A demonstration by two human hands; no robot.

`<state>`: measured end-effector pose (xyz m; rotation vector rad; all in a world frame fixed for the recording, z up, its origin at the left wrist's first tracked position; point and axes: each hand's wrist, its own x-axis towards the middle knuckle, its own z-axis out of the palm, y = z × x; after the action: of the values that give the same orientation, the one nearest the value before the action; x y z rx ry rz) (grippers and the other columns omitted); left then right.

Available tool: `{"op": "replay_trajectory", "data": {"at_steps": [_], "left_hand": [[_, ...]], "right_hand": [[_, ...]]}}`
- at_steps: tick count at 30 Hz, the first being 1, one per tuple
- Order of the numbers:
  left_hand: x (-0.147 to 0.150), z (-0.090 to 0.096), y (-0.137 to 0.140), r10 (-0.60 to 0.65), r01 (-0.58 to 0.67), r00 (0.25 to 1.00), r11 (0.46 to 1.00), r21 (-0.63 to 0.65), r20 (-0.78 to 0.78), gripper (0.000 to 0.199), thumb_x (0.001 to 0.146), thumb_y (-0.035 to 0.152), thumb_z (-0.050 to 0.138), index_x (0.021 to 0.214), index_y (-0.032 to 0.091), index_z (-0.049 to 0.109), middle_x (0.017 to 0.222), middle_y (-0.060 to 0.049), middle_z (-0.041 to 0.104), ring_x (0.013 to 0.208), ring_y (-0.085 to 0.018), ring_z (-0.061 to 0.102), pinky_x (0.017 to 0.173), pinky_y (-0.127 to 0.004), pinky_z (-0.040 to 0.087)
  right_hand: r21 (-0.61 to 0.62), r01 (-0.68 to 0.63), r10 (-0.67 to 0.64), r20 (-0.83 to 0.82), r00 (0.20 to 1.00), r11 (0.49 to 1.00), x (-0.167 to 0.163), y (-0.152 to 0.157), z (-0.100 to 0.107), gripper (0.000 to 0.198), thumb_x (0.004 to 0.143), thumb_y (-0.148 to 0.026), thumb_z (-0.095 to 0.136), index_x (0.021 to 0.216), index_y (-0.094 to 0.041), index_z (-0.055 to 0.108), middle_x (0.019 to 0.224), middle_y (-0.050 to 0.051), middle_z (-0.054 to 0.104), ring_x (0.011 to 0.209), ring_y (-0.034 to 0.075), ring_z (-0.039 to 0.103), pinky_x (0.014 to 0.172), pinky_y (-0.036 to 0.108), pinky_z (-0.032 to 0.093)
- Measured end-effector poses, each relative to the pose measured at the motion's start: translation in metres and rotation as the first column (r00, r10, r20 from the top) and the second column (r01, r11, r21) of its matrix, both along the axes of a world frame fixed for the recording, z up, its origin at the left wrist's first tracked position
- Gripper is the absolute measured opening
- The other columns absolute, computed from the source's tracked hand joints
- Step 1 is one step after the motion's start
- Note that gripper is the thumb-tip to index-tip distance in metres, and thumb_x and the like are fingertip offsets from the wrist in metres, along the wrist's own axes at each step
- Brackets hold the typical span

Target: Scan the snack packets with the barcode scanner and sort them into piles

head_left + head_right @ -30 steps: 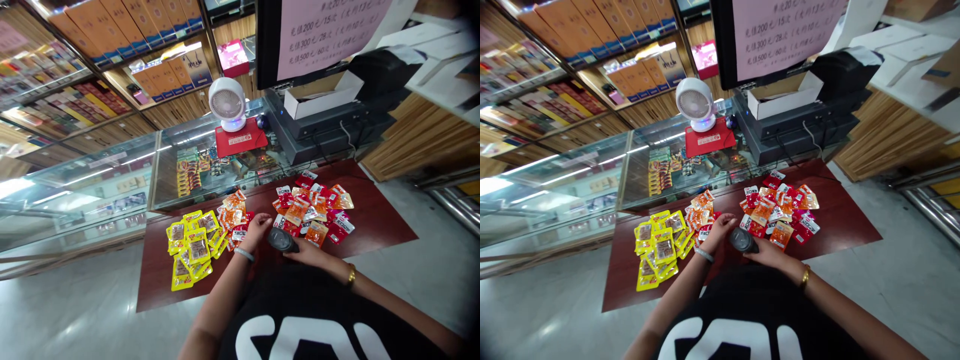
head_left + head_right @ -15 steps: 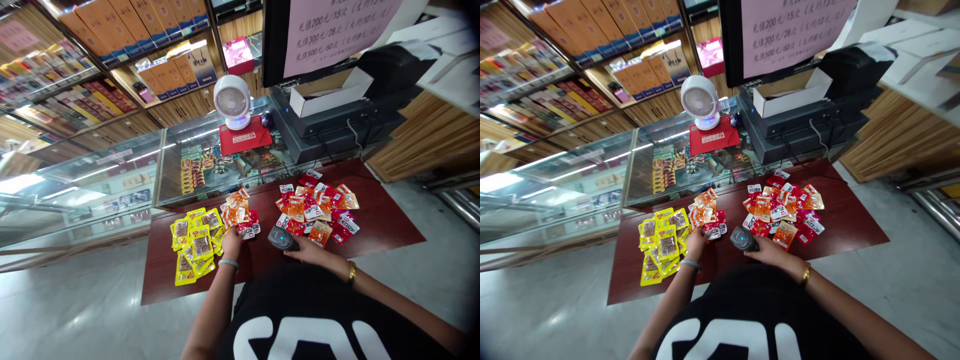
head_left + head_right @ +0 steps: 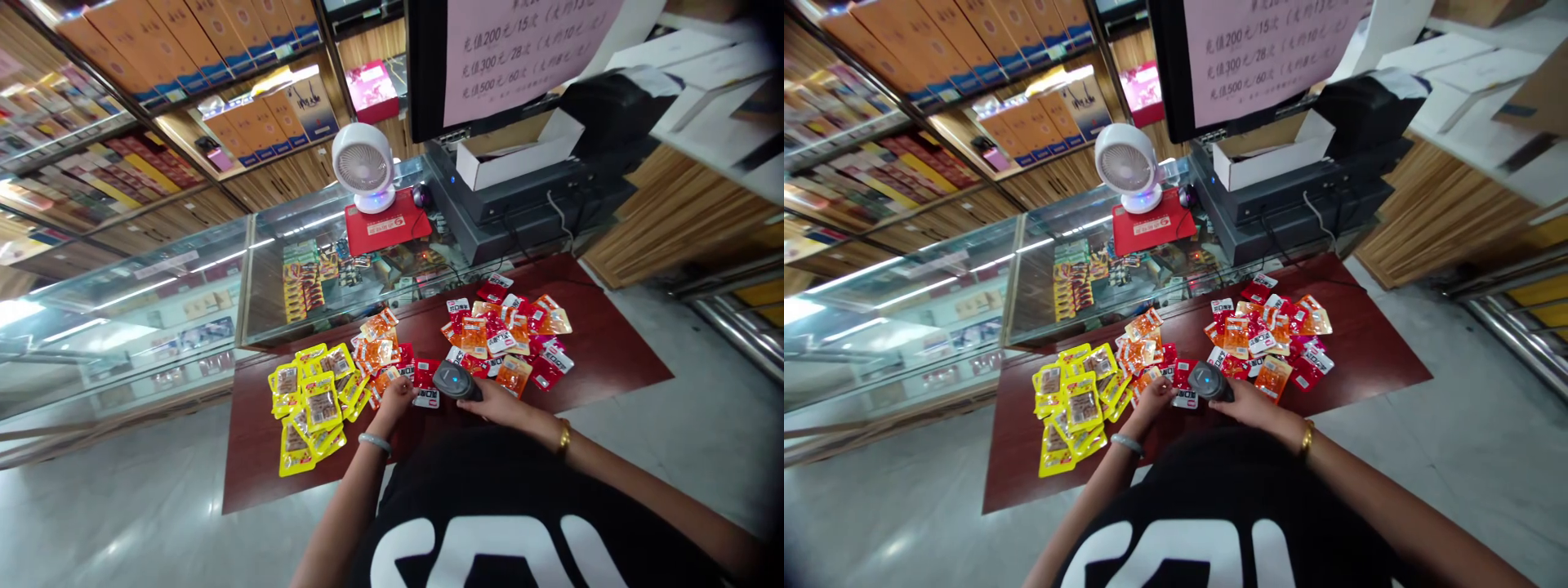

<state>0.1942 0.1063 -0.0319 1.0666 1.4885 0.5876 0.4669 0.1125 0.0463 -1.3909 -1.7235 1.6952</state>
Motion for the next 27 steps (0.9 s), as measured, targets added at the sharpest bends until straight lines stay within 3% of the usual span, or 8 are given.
{"op": "replay_trajectory", "data": {"at_steps": [6, 10, 14, 17, 18, 20, 23, 27], "left_hand": [[0.007, 0.004, 0.006, -0.035, 0.035, 0.999, 0.999, 0.005, -0.008, 0.038, 0.064, 0.046, 0.075, 0.063, 0.018, 0.049, 0.056, 0.005, 0.051, 0.056, -0.009, 0.049, 0.059, -0.022, 0.041], [0.033, 0.012, 0.022, -0.061, 0.061, 0.996, 0.998, 0.004, -0.062, 0.028, 0.070, 0.040, 0.072, 0.065, 0.018, 0.054, 0.056, 0.004, 0.054, 0.058, -0.011, 0.052, 0.061, -0.024, 0.043], [0.058, 0.028, 0.041, -0.147, 0.141, 0.988, 0.982, 0.127, 0.043, 0.019, 0.083, 0.032, 0.059, 0.092, 0.018, 0.068, 0.093, -0.005, 0.071, 0.083, -0.015, 0.063, 0.079, -0.026, 0.049], [0.044, 0.034, 0.039, -0.135, 0.160, 0.967, 0.982, 0.104, -0.218, 0.024, 0.083, 0.026, 0.061, 0.105, 0.019, 0.067, 0.107, -0.007, 0.070, 0.096, -0.017, 0.064, 0.089, -0.029, 0.048], [0.032, 0.035, 0.034, -0.127, 0.175, 0.911, 0.981, 0.087, -0.392, 0.026, 0.081, 0.024, 0.063, 0.107, 0.018, 0.066, 0.109, -0.008, 0.070, 0.100, -0.019, 0.063, 0.092, -0.031, 0.047], [0.007, 0.035, 0.021, -0.112, 0.202, 0.688, 0.979, 0.040, -0.717, 0.035, 0.076, 0.023, 0.068, 0.111, 0.016, 0.064, 0.112, -0.012, 0.066, 0.107, -0.025, 0.060, 0.096, -0.036, 0.044], [-0.021, 0.038, 0.006, -0.134, 0.222, 0.388, 0.974, -0.048, -0.912, 0.048, 0.073, 0.028, 0.072, 0.115, 0.009, 0.060, 0.117, -0.018, 0.061, 0.112, -0.031, 0.056, 0.096, -0.040, 0.042], [-0.022, 0.044, 0.004, -0.237, 0.301, 0.309, 0.943, -0.141, -0.921, 0.042, 0.073, 0.032, 0.072, 0.107, 0.012, 0.060, 0.119, -0.017, 0.059, 0.113, -0.030, 0.053, 0.092, -0.037, 0.042]], "right_hand": [[0.020, 0.037, -0.036, -0.031, 0.999, 0.999, 0.005, -0.002, -0.001, 0.050, 0.078, -0.043, 0.072, 0.121, -0.020, 0.065, 0.117, 0.009, 0.073, 0.109, 0.033, 0.066, 0.097, 0.049, 0.050], [-0.007, 0.021, -0.021, -0.006, 1.000, 1.000, 0.009, -0.006, -0.005, 0.051, 0.077, -0.044, 0.072, 0.120, -0.019, 0.066, 0.114, 0.010, 0.074, 0.104, 0.032, 0.068, 0.095, 0.047, 0.051], [0.006, -0.036, 0.036, 0.037, 0.999, 0.999, 0.010, -0.008, -0.014, 0.052, 0.074, -0.044, 0.074, 0.118, -0.017, 0.067, 0.115, 0.012, 0.074, 0.106, 0.034, 0.067, 0.096, 0.049, 0.050], [0.001, -0.063, 0.063, 0.036, 0.997, 0.998, 0.009, -0.007, -0.015, 0.053, 0.075, -0.046, 0.073, 0.119, -0.017, 0.067, 0.116, 0.012, 0.073, 0.108, 0.034, 0.067, 0.096, 0.049, 0.050], [-0.006, -0.063, 0.063, 0.035, 0.997, 0.998, 0.009, -0.007, -0.014, 0.054, 0.075, -0.047, 0.073, 0.119, -0.017, 0.067, 0.116, 0.012, 0.073, 0.107, 0.034, 0.067, 0.095, 0.049, 0.050], [-0.026, -0.057, 0.058, 0.040, 0.998, 0.998, 0.008, -0.006, -0.011, 0.055, 0.076, -0.049, 0.072, 0.120, -0.017, 0.066, 0.114, 0.012, 0.074, 0.105, 0.034, 0.068, 0.093, 0.048, 0.052], [-0.049, -0.038, 0.040, 0.054, 0.998, 0.998, 0.007, -0.006, -0.006, 0.054, 0.074, -0.051, 0.073, 0.117, -0.019, 0.068, 0.108, 0.010, 0.076, 0.100, 0.034, 0.069, 0.089, 0.048, 0.054], [-0.067, -0.032, 0.035, 0.037, 0.999, 0.997, 0.003, -0.006, -0.004, 0.053, 0.071, -0.050, 0.075, 0.116, -0.021, 0.069, 0.099, 0.007, 0.078, 0.095, 0.032, 0.071, 0.086, 0.046, 0.055]]}}
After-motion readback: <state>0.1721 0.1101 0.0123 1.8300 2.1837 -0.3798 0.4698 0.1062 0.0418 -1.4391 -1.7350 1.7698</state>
